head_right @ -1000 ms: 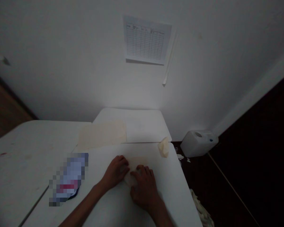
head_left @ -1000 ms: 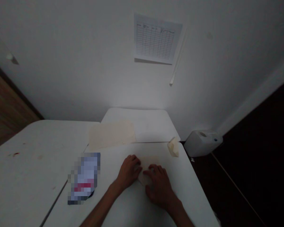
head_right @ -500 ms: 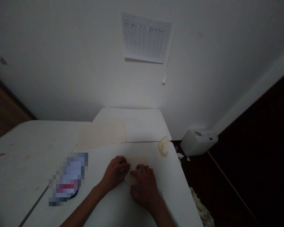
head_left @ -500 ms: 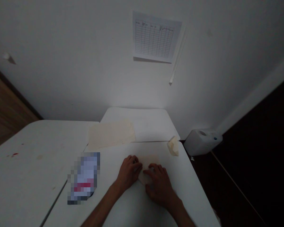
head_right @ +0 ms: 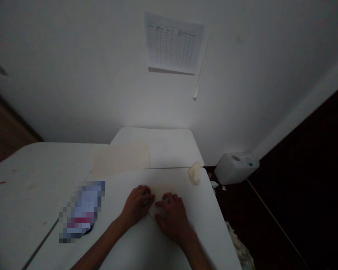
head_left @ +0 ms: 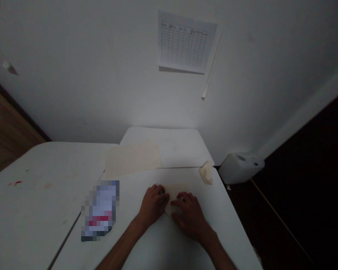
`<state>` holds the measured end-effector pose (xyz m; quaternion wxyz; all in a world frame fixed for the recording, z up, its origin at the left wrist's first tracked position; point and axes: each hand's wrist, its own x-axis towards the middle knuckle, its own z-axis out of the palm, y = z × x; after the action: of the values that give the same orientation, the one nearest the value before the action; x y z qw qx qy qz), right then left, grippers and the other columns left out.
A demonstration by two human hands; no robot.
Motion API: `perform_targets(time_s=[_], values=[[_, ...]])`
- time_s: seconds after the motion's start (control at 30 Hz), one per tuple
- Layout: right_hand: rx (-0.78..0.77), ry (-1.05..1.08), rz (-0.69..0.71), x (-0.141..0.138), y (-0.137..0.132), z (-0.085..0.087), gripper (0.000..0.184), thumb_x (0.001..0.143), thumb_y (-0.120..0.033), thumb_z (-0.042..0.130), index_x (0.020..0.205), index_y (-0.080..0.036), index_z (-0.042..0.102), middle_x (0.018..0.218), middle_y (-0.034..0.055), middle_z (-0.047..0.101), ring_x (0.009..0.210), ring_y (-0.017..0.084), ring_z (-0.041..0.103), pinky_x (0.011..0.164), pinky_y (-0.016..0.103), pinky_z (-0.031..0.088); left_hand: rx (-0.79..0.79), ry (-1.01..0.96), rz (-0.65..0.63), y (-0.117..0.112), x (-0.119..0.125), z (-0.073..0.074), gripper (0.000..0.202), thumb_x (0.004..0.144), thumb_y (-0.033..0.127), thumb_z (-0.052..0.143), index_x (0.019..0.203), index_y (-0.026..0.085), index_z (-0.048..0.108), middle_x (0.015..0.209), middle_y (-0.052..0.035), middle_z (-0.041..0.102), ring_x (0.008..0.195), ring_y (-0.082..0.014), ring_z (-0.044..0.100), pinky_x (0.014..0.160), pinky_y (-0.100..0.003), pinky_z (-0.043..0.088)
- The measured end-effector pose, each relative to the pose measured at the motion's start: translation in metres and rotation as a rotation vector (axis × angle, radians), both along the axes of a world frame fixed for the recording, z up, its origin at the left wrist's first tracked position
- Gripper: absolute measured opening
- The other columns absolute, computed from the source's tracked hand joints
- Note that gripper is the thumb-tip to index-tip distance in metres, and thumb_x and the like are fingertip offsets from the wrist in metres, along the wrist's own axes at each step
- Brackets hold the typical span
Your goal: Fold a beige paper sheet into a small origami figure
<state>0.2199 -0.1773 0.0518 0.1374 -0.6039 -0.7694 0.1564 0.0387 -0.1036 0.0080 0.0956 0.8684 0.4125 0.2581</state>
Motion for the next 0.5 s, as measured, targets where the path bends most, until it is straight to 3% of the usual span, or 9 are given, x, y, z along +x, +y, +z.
perform_targets(time_s=[0.5], values=[[0.027, 0.04, 0.011, 0.0024, -0.001, -0.0059, 0.042, 0.078, -0.038, 0.066, 0.119, -0.029, 0.056, 0.122, 0.0045, 0.051, 0.111, 0.024, 0.044, 0.097, 0.038, 0.03, -0.007, 0.018, 0.001, 0.001, -0.0009, -0.0002, 0.017, 0.087, 0.02, 0.054, 0.088, 0.026, 0.07, 0.093, -0.0058, 0.061, 0.089, -0.0226, 0.053, 0.08, -0.039, 0.043]])
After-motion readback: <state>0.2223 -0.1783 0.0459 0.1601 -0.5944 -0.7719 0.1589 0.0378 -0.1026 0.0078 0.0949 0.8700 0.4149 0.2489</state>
